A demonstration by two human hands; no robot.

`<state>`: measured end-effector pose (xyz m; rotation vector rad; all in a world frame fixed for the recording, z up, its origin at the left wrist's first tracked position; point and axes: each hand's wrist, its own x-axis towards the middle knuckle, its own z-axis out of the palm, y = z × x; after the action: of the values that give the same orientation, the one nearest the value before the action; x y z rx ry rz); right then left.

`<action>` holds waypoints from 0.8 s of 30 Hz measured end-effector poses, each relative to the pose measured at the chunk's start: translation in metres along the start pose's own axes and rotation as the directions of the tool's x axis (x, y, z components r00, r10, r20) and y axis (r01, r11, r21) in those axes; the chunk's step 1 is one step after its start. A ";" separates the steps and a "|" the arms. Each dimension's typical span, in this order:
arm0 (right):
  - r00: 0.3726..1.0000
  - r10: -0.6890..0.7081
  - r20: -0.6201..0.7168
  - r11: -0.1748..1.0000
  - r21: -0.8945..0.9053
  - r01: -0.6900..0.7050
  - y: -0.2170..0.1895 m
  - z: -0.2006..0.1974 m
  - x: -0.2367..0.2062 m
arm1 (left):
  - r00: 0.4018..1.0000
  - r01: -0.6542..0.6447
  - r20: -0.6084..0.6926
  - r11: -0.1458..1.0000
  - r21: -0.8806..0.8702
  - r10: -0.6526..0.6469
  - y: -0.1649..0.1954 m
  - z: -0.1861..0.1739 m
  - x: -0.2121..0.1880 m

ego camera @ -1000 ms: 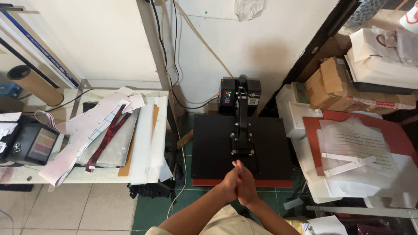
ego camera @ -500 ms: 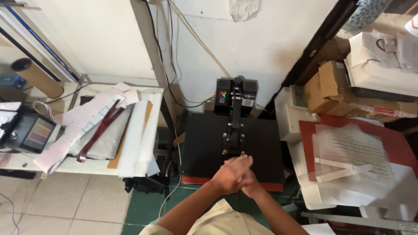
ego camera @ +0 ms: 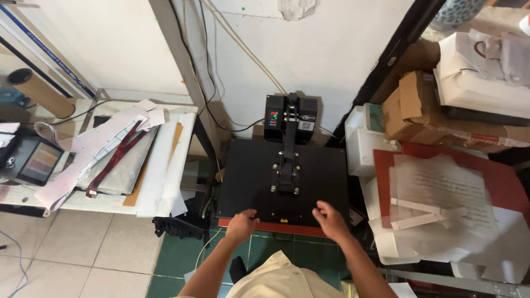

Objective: The person places a white label strip on a red board under a heat press, closes the press, and waits. After opening the press, the person removes the label and places it on a nearby table. The person repeats this process with another label strip.

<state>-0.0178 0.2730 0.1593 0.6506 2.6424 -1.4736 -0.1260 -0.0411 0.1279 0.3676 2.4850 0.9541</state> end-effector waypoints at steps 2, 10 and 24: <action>0.998 0.039 0.050 0.982 -0.186 -0.029 0.008 0.004 -0.010 | 0.999 0.035 0.007 0.998 -0.051 -0.035 0.006 0.007 0.001; 0.974 0.044 0.221 0.938 -0.344 0.036 0.004 0.006 -0.028 | 0.989 -0.026 0.151 0.992 0.124 0.007 0.043 0.047 -0.007; 0.946 0.038 0.323 0.920 -0.382 0.094 0.045 0.010 -0.034 | 0.991 -0.031 0.130 0.997 0.076 0.021 0.049 0.084 -0.046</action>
<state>0.0288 0.2739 0.1256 0.3014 2.5709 -0.9063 -0.0402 0.0233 0.1202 0.4731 2.4094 0.8181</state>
